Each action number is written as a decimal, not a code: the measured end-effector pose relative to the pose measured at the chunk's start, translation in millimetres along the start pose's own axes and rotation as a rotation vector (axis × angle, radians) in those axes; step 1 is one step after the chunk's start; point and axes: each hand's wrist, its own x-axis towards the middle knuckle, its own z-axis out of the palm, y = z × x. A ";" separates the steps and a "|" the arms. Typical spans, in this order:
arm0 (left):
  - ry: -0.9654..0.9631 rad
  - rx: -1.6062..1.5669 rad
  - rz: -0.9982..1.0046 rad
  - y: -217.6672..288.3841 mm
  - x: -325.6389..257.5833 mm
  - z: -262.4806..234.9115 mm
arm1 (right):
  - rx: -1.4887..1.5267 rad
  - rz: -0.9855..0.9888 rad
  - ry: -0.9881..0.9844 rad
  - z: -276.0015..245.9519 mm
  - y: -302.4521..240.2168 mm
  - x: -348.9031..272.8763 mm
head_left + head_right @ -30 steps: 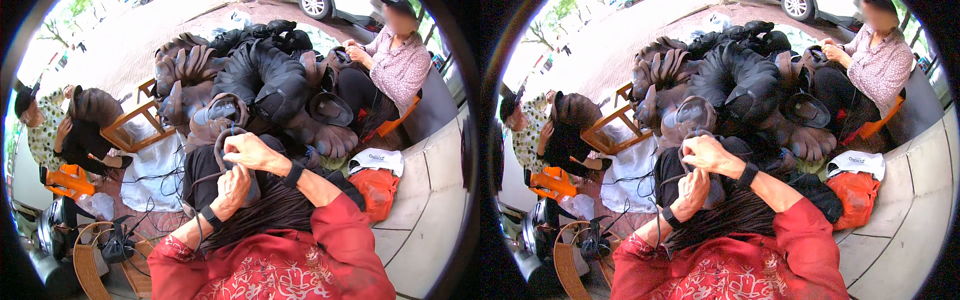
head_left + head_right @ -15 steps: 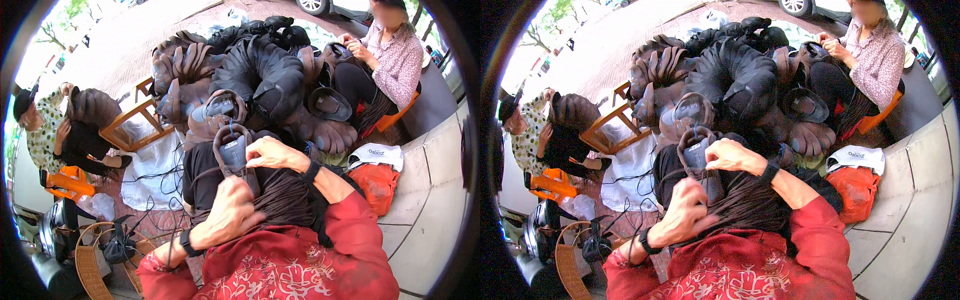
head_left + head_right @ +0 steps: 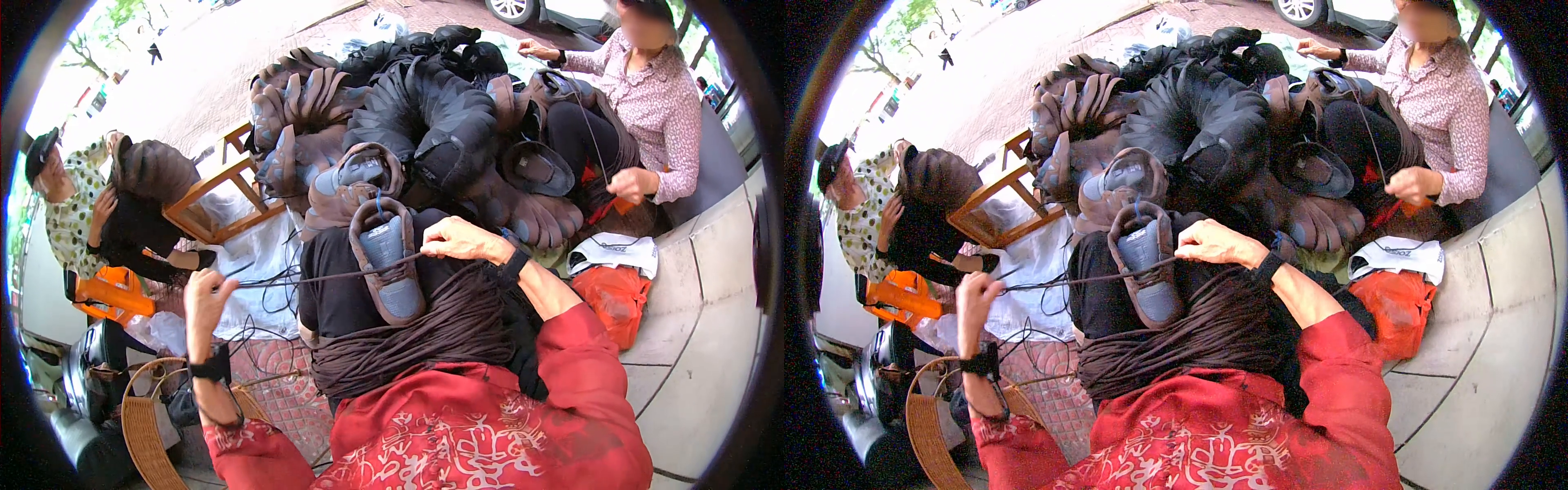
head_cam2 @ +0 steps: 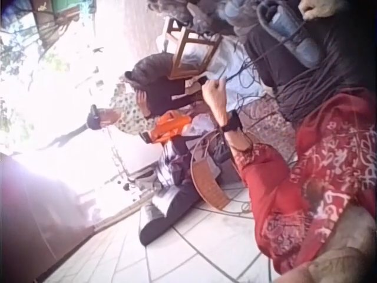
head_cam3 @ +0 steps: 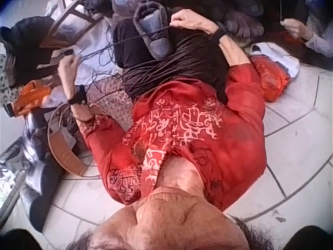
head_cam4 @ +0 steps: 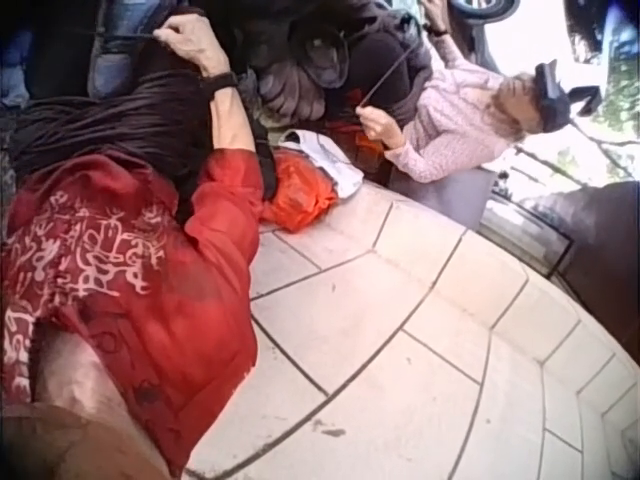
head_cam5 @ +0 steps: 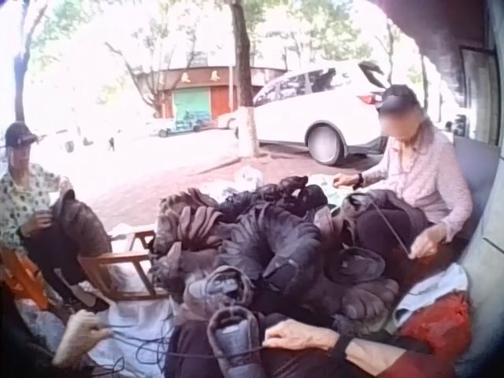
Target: Insert and thread laces through the eyelets of a shoe in a manual assembly or repair setting.
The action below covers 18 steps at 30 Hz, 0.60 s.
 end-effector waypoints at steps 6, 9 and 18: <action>0.015 -0.431 0.076 84.0 15.4 95.2 | -0.227 -0.080 -0.065 11.0 -25.1 1.4; -0.254 -0.490 0.121 144.5 25.7 109.6 | -0.262 -0.112 -0.021 16.7 -24.3 2.1; -0.301 -0.588 0.176 140.5 33.5 113.8 | -0.103 -0.064 0.130 18.8 -17.4 5.9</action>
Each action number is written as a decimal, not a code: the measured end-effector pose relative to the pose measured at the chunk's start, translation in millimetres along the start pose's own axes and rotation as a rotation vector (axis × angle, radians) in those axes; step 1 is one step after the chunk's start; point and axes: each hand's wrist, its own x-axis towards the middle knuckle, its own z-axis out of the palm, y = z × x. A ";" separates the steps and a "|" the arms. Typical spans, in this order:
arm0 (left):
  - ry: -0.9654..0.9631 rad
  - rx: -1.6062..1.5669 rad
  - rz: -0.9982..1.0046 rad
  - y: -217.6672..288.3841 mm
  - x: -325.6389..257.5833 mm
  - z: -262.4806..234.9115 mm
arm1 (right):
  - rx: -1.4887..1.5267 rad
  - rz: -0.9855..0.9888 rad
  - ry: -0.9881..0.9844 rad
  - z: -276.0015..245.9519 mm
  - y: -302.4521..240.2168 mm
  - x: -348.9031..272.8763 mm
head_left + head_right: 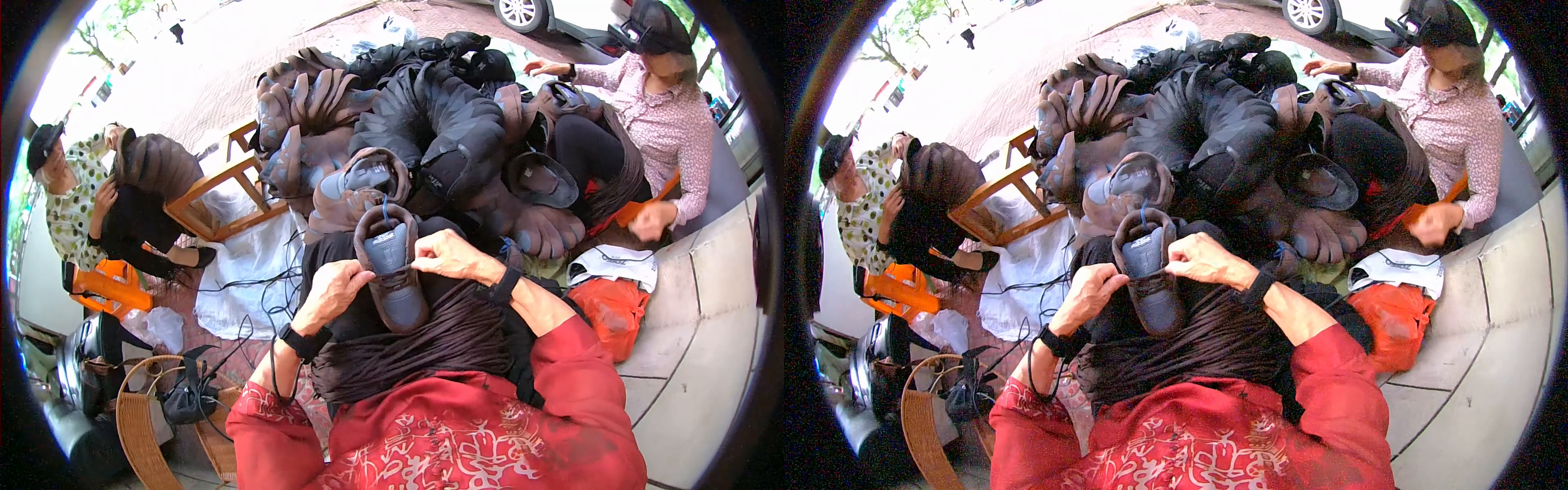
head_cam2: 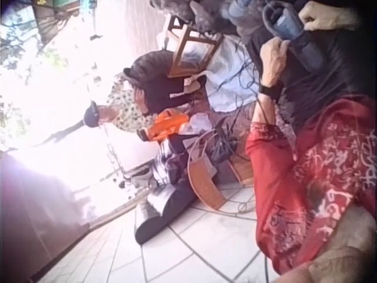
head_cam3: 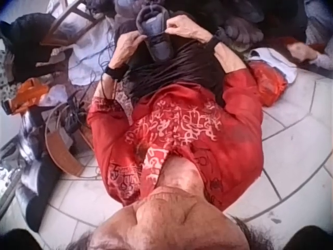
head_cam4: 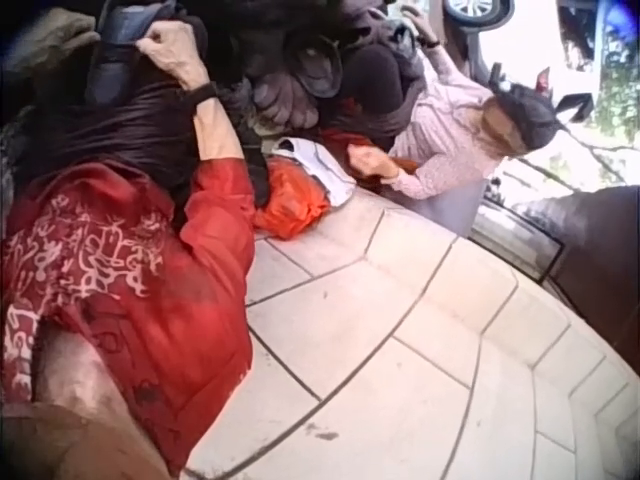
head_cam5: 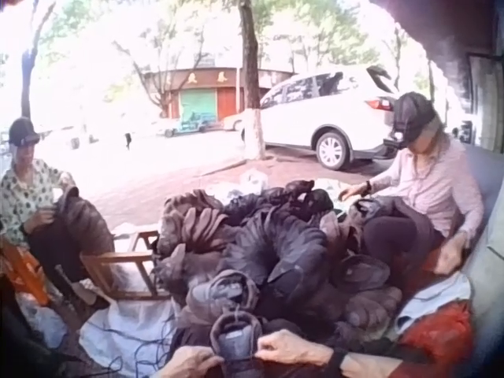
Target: Insert and thread laces through the eyelets of a shoe in a manual assembly or repair setting.
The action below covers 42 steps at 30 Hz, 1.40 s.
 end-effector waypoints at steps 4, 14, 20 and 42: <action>-0.022 -0.013 -0.081 -12.9 -3.8 0.8 | 0.055 -0.005 0.025 -1.0 3.8 -1.7; 0.004 0.143 -0.062 5.2 7.2 14.5 | 0.057 -0.092 -0.029 6.3 -2.7 7.9; 0.099 0.032 0.017 6.4 -6.2 21.3 | 0.061 -0.111 0.052 12.4 -13.7 -7.8; -0.239 -0.249 -0.355 -26.6 -22.8 -49.6 | 0.220 0.181 -0.254 -10.3 6.7 4.3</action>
